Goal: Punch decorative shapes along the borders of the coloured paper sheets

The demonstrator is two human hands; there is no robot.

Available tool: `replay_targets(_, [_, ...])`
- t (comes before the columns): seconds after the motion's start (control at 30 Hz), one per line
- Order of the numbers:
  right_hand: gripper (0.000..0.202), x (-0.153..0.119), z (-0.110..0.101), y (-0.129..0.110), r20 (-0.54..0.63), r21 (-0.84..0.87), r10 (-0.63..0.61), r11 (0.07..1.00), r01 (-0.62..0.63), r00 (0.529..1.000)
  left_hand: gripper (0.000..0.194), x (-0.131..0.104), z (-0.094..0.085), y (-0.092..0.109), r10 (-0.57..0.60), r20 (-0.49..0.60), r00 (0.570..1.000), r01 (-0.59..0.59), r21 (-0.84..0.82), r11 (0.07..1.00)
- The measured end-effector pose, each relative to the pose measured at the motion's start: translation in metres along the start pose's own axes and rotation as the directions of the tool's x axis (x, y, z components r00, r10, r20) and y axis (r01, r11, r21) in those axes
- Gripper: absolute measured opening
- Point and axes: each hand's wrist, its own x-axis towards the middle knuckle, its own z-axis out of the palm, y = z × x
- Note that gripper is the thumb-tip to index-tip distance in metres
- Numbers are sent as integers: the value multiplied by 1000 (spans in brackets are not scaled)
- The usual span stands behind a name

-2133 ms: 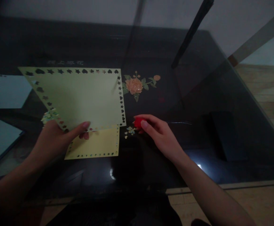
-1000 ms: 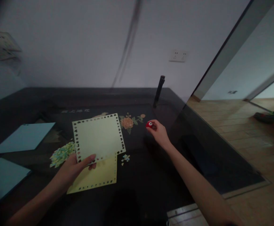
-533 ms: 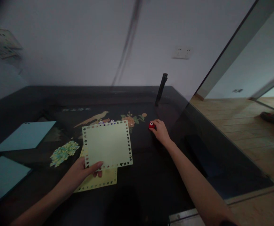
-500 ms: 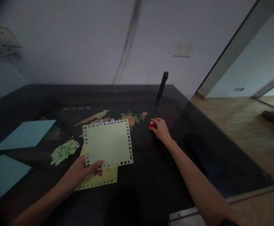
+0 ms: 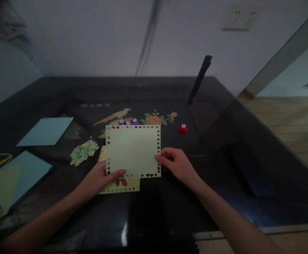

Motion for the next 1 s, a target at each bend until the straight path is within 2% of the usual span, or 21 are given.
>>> replay_targets(0.1, [23,3,-3,5,-57,19,29,999,-28,998,23,1,-5,-1,36,-83,996,-36,5,999])
replay_targets(0.27, [22,1,-8,7,-100,-4,13,1000,-14,995,21,7,-17,-3,118,-242,963,-99,89,991])
replay_targets(0.43, [19,0,-7,8,-119,89,-15,996,26,993,19,10,-17,-6,141,-261,955,-113,123,986])
replay_targets(0.57, [19,1,-10,8,-154,110,-42,992,59,987,18,10,-12,-5,142,-250,958,-137,37,990])
replay_targets(0.77, [19,-7,-19,1,-195,51,-70,995,81,978,52,6,-1,8,206,-368,907,-228,-16,974])
replay_targets(0.87, [21,-15,-24,0,-248,63,-87,992,106,965,55,6,6,20,293,-368,883,-298,43,954])
replay_targets(0.93, [22,-20,-32,3,-305,58,-102,990,126,947,43,11,12,29,365,-317,875,-341,131,931])
replay_targets(1.0, [25,-26,-43,10,-391,51,-115,988,146,913,24,20,21,38,428,-230,874,-376,237,896])
